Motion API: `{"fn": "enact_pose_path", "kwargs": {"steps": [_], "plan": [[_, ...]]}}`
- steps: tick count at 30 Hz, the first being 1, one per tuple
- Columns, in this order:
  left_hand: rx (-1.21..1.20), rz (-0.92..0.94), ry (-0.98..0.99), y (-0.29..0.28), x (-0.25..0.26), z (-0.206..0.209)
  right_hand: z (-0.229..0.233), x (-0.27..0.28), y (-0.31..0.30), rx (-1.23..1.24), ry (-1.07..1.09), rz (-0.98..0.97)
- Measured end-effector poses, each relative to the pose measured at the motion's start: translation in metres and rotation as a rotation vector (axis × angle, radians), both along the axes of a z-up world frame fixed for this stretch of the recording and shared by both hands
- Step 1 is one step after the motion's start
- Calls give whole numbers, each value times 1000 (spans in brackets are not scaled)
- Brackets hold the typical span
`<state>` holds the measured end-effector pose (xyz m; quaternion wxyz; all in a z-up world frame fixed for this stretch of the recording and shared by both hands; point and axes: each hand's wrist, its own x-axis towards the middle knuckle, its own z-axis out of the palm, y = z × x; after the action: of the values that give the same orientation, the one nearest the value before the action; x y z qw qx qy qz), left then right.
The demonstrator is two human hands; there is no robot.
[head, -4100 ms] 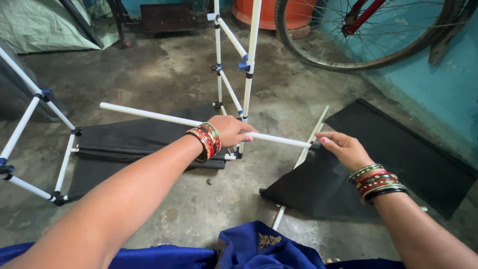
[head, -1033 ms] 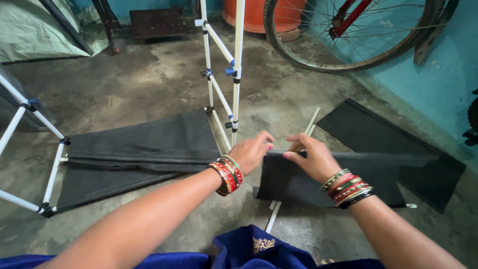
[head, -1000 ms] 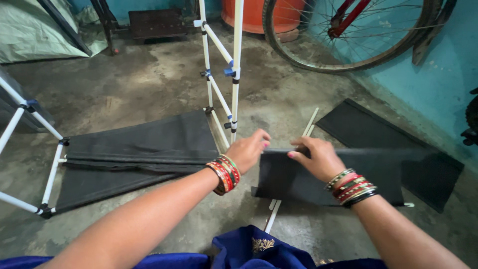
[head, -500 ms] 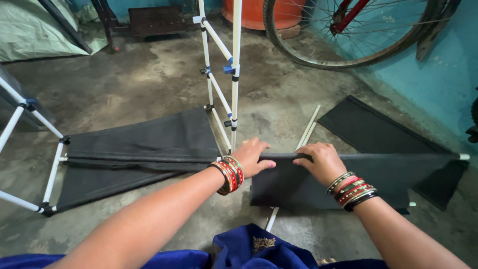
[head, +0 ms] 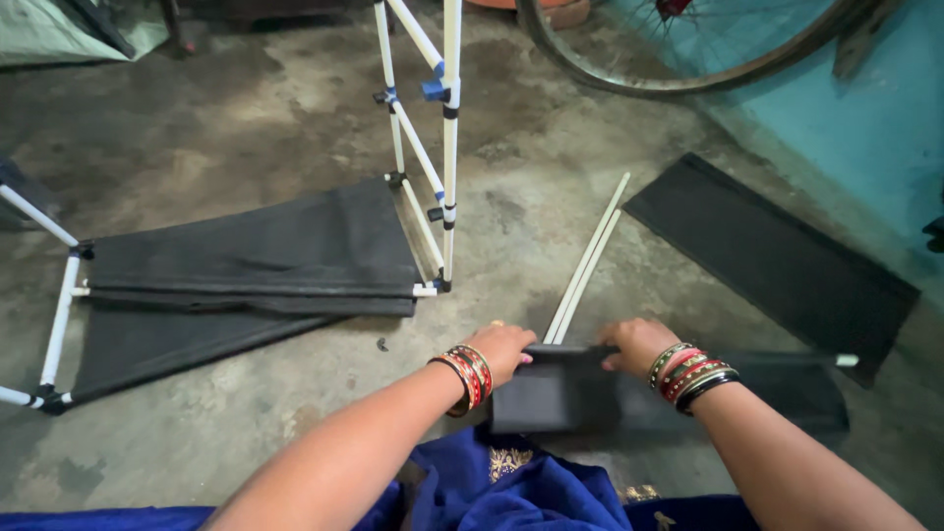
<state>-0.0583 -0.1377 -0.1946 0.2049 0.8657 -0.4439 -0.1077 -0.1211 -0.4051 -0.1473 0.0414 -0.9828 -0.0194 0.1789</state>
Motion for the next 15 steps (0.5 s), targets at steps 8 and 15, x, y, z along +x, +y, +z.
{"fn": "enact_pose_path", "kwargs": {"steps": [8,15], "plan": [[2,46,-109,-12,6,-64,-51,7,-15,-226,7,6],[106,6,-172,-25,15,-90,-77,10,-29,-355,150,10]]}}
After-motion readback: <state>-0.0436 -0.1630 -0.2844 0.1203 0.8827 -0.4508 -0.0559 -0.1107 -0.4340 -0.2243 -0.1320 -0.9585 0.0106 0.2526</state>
